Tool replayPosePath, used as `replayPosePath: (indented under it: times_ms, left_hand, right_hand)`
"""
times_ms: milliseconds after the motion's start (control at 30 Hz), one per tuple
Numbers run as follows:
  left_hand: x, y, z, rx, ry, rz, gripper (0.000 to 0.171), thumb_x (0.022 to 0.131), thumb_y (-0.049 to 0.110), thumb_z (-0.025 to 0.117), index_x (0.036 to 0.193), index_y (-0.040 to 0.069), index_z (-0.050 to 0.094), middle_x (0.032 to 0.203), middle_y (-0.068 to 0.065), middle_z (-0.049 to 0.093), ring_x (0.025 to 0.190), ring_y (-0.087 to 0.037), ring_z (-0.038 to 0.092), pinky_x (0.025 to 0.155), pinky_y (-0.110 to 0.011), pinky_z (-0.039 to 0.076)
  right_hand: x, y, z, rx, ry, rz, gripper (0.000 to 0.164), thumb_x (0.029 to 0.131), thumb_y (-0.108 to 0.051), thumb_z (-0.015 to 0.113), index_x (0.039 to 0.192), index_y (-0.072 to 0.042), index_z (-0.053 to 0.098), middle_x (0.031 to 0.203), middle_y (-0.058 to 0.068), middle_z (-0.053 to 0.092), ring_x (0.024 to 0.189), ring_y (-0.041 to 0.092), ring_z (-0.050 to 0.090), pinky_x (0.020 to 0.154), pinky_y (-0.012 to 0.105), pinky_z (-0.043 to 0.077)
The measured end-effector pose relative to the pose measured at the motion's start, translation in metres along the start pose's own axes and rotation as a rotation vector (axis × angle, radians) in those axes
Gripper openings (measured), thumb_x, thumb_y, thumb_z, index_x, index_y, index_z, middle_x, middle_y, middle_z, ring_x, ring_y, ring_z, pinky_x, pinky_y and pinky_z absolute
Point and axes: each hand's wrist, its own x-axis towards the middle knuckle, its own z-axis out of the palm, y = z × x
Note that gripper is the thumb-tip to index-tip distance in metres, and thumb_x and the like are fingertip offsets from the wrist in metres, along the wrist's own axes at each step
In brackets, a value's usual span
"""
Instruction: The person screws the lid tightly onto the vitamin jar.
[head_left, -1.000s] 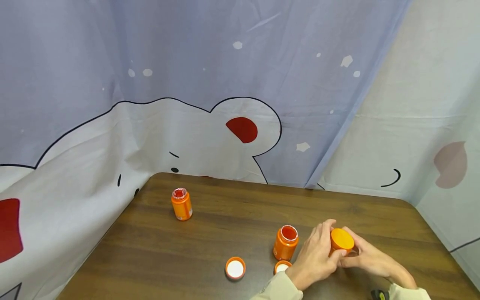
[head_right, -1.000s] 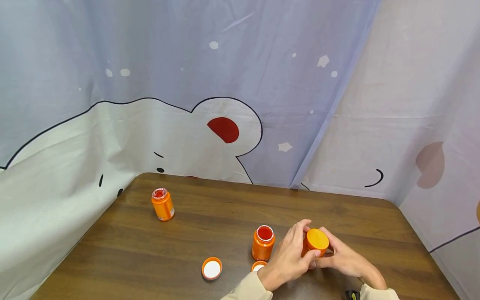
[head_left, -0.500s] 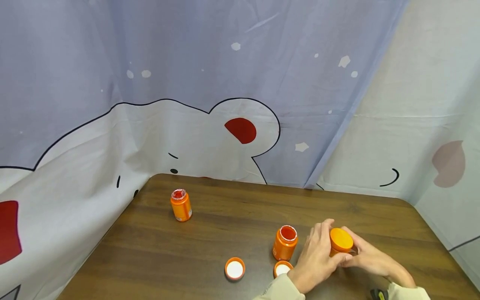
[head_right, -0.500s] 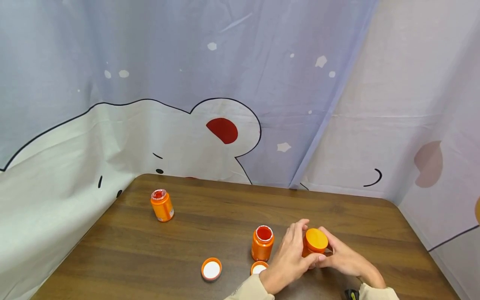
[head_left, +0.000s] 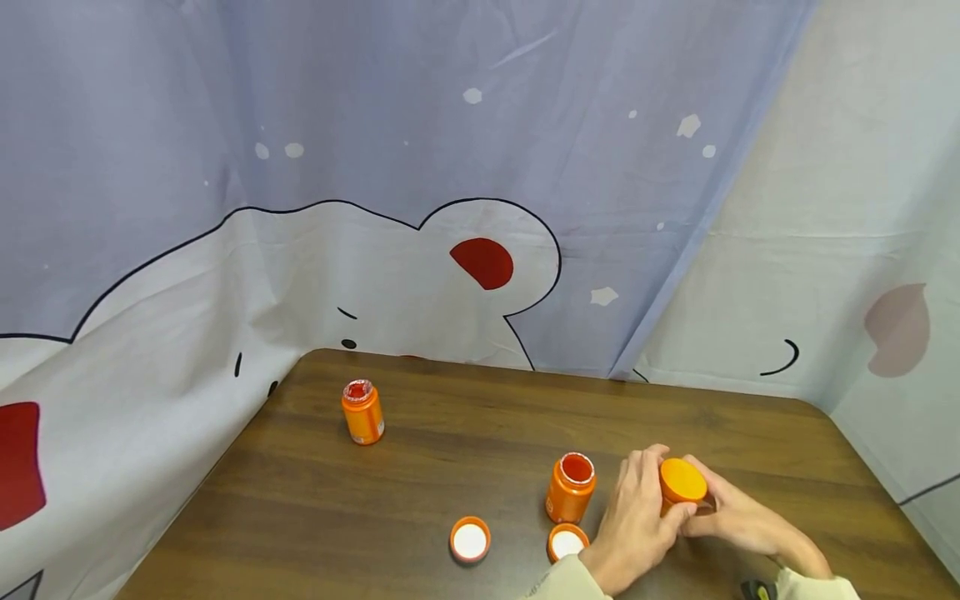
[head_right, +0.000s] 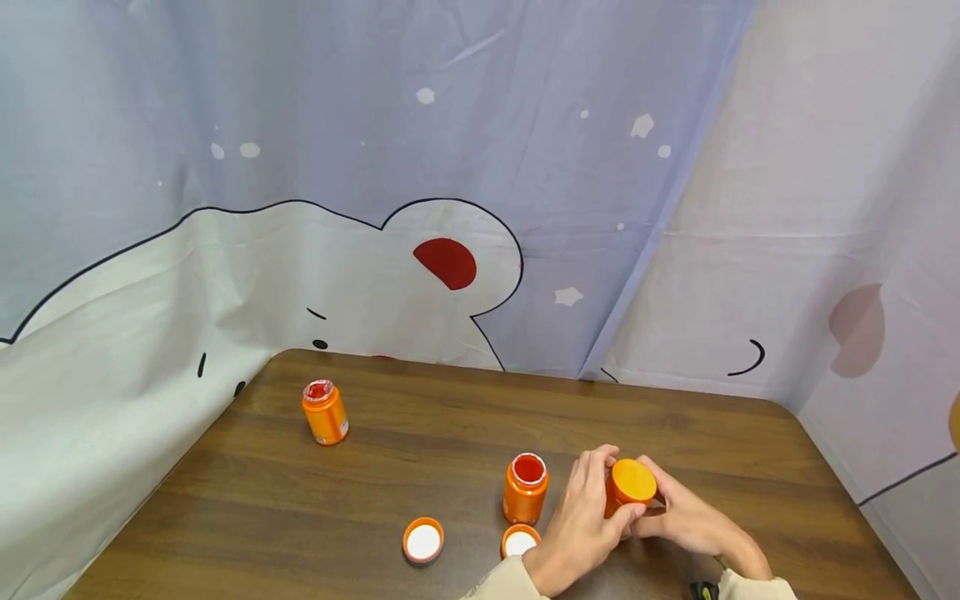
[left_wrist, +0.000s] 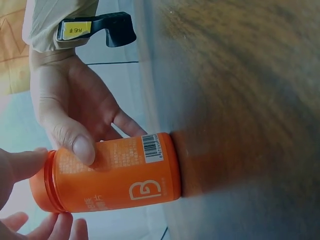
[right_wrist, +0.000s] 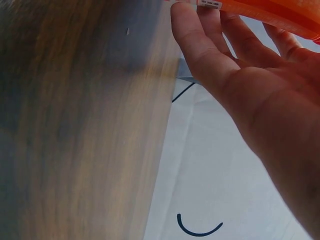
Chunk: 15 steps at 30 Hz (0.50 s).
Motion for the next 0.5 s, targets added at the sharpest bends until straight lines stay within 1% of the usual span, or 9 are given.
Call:
replayPosePath:
  times_ms: [33, 100, 300, 400, 500]
  left_hand:
    - [0.0, -0.0001, -0.0002, 0.002, -0.003, 0.003, 0.064, 0.074, 0.032, 0.075, 0.124, 0.011, 0.041, 0.105, 0.001, 0.05, 0.093, -0.007, 0.048, 0.081, -0.014, 0.039]
    - [0.0, -0.0005, -0.0004, 0.004, -0.009, 0.008, 0.063, 0.074, 0.031, 0.075, 0.124, 0.011, 0.041, 0.105, 0.001, 0.05, 0.092, -0.007, 0.048, 0.081, -0.014, 0.039]
    - [0.0009, -0.0031, -0.001, 0.011, -0.028, 0.042, 0.061, 0.075, 0.03, 0.074, 0.124, 0.011, 0.041, 0.106, 0.001, 0.05, 0.093, -0.007, 0.048, 0.082, -0.013, 0.038]
    - [0.0018, -0.0038, -0.002, 0.03, -0.037, 0.058, 0.061, 0.076, 0.03, 0.073, 0.124, 0.011, 0.041, 0.106, 0.001, 0.05, 0.093, -0.008, 0.049, 0.082, -0.014, 0.039]
    - [0.0023, -0.0042, -0.0033, 0.055, -0.05, 0.073, 0.061, 0.076, 0.029, 0.072, 0.124, 0.011, 0.04, 0.106, 0.001, 0.05, 0.093, -0.008, 0.049, 0.082, -0.015, 0.04]
  right_hand:
    - [0.0001, 0.0005, 0.0001, 0.003, -0.007, -0.014, 0.052, 0.081, -0.001, 0.063, 0.125, -0.003, 0.034, 0.115, 0.002, 0.053, 0.101, 0.012, 0.055, 0.081, 0.028, 0.048]
    - [0.0003, 0.001, 0.0007, 0.012, -0.013, -0.027, 0.049, 0.081, 0.0, 0.063, 0.122, -0.005, 0.036, 0.112, 0.001, 0.053, 0.1, 0.013, 0.056, 0.08, 0.028, 0.048]
    - [0.0001, 0.0022, 0.0008, -0.004, -0.007, -0.028, 0.047, 0.082, -0.001, 0.063, 0.121, -0.005, 0.037, 0.11, 0.006, 0.054, 0.099, 0.015, 0.056, 0.08, 0.028, 0.048]
    - [0.0001, 0.0032, 0.0005, -0.021, -0.003, -0.023, 0.047, 0.082, -0.002, 0.064, 0.121, -0.006, 0.038, 0.11, 0.007, 0.053, 0.099, 0.015, 0.055, 0.081, 0.027, 0.047]
    - [0.0004, 0.0038, 0.0002, -0.014, -0.01, -0.027, 0.047, 0.082, -0.002, 0.063, 0.122, -0.006, 0.037, 0.11, 0.008, 0.053, 0.099, 0.016, 0.055, 0.08, 0.028, 0.047]
